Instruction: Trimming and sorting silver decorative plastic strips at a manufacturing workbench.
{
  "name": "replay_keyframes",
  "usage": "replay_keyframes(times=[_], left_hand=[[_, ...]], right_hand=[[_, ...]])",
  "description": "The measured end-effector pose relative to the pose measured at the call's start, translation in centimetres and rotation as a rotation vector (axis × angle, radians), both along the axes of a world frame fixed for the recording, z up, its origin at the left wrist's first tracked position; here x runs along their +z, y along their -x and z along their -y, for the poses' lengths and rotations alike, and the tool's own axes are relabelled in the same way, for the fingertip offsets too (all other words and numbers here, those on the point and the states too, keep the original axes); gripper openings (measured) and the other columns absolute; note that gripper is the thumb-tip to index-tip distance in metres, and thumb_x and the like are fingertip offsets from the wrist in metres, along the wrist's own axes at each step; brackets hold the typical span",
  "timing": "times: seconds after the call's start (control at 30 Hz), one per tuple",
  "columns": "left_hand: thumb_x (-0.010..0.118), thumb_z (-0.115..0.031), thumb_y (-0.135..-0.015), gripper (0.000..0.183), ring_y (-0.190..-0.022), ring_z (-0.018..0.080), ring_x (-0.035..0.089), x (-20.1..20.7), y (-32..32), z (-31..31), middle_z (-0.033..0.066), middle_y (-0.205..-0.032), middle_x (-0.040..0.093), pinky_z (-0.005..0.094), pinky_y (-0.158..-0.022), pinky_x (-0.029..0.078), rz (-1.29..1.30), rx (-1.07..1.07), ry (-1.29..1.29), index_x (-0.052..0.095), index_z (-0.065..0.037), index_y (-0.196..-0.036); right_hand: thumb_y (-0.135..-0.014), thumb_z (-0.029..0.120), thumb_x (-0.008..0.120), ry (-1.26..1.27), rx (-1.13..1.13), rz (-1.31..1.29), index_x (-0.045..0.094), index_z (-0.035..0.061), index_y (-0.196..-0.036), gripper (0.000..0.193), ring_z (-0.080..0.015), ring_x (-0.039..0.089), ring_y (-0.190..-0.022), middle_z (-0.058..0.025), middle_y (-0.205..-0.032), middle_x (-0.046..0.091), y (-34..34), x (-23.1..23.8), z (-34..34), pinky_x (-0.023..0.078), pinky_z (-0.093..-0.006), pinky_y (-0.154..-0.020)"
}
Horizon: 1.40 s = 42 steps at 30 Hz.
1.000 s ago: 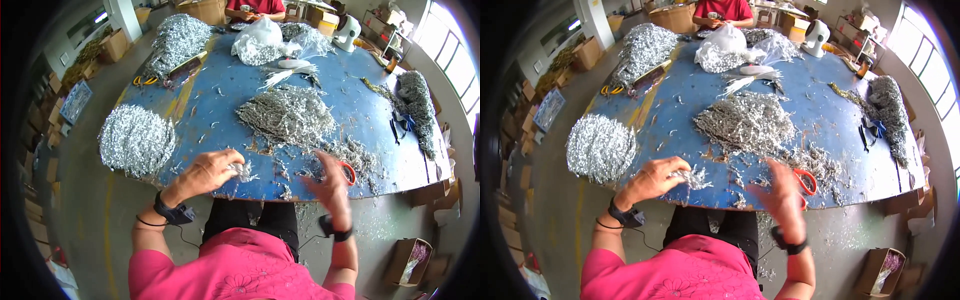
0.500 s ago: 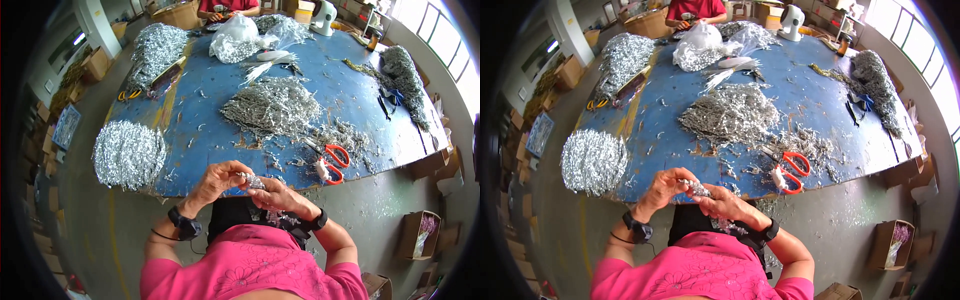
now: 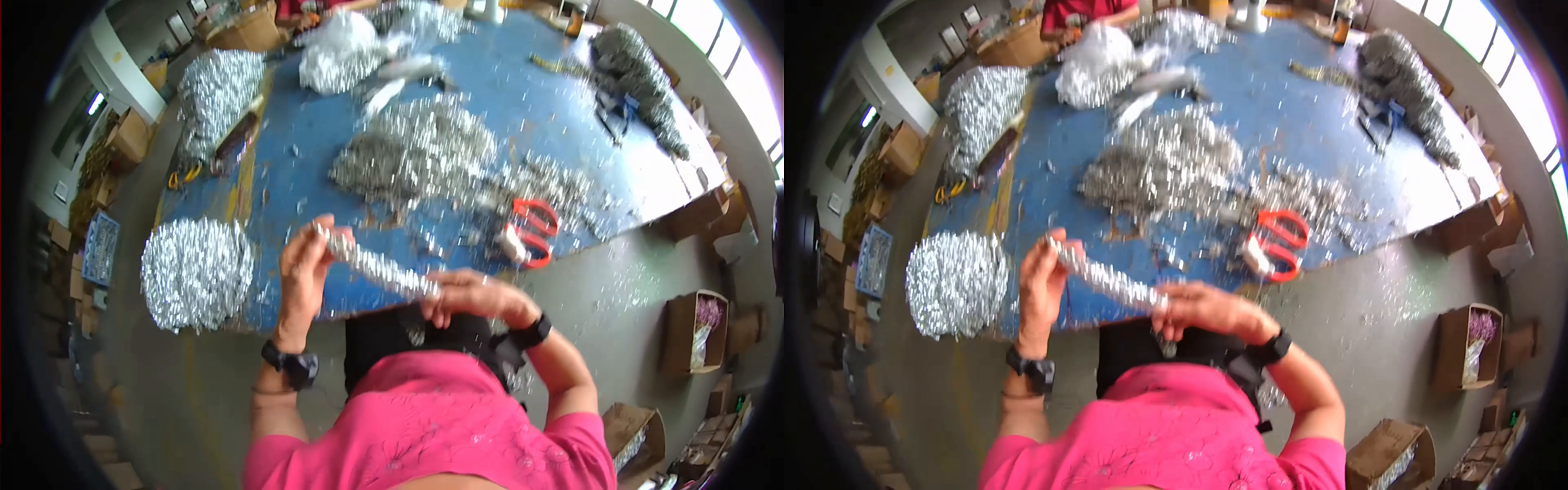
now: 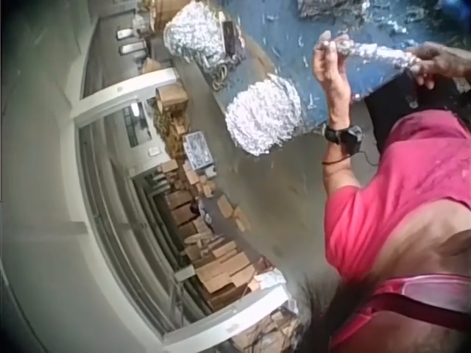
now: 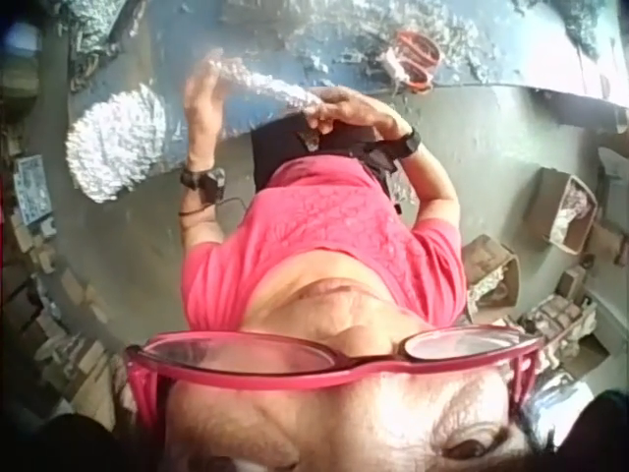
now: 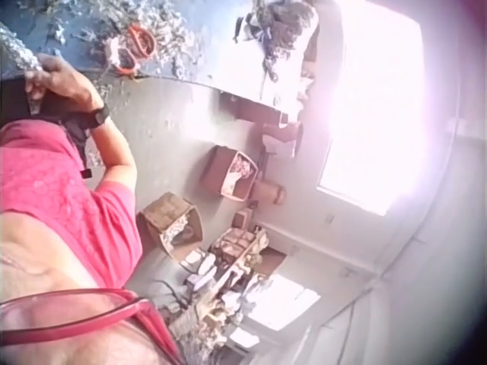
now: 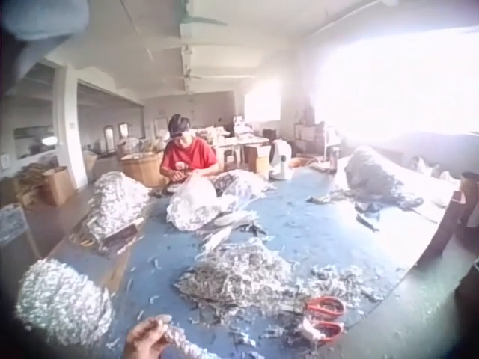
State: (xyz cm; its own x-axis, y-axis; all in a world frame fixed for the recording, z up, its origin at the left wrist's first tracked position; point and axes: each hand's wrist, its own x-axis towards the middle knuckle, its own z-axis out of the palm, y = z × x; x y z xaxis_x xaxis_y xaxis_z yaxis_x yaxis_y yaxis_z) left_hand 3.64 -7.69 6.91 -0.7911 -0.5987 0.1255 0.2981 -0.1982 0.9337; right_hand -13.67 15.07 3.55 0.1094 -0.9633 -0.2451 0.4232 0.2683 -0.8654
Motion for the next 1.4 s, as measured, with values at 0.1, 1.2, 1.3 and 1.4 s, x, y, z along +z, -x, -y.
replay_keyframes(times=[0.1,1.2,1.3,1.4], left_hand=[[0.052,-0.016,-0.098,0.025,-0.097,0.0196,0.065,0.3,-0.1,0.1,0.0160,-0.112,0.065,0.0332,-0.084,0.053,-0.006,0.036,-0.018,0.058,-0.003,-0.119],[0.066,-0.007,-0.088,0.012,-0.092,0.0085,0.059,-4.1,-5.8,0.9,0.0067,-0.107,0.065,0.0240,-0.080,0.048,0.166,0.139,0.243,0.064,-0.005,-0.100],[0.066,0.005,-0.085,0.011,-0.084,0.0060,0.058,-6.2,-7.4,0.1,0.0017,-0.097,0.065,0.0207,-0.074,0.048,0.304,0.188,0.389,0.065,-0.003,-0.093],[0.067,0.007,-0.080,0.014,-0.086,0.0165,0.065,-6.8,-8.0,-0.2,0.0083,-0.094,0.068,0.0270,-0.076,0.052,0.428,0.296,0.889,0.066,-0.001,-0.091]], right_hand=[[-0.101,0.038,0.043,0.084,-0.014,0.109,0.052,-0.0032,-0.122,0.047,-0.0256,0.065,-0.098,-0.0173,-0.110,0.063,0.7,-0.5,0.6,0.055,-0.0342,-0.080],[-0.099,0.025,0.054,-0.095,-0.238,-0.256,0.062,0.0045,-0.120,0.031,-0.0090,0.060,-0.075,-0.0029,-0.094,0.064,-0.1,-1.0,1.4,0.050,-0.0237,-0.064],[-0.094,0.017,0.059,0.142,-0.379,-0.820,0.065,0.0065,-0.117,0.026,-0.0146,0.062,-0.076,-0.0057,-0.092,0.063,-0.9,-1.5,1.8,0.049,-0.0256,-0.064],[-0.084,0.009,0.064,0.435,-0.436,-1.327,0.067,0.0080,-0.111,0.027,-0.0250,0.061,-0.086,-0.0094,-0.096,0.063,-1.0,-2.9,3.1,0.048,-0.0325,-0.073]])
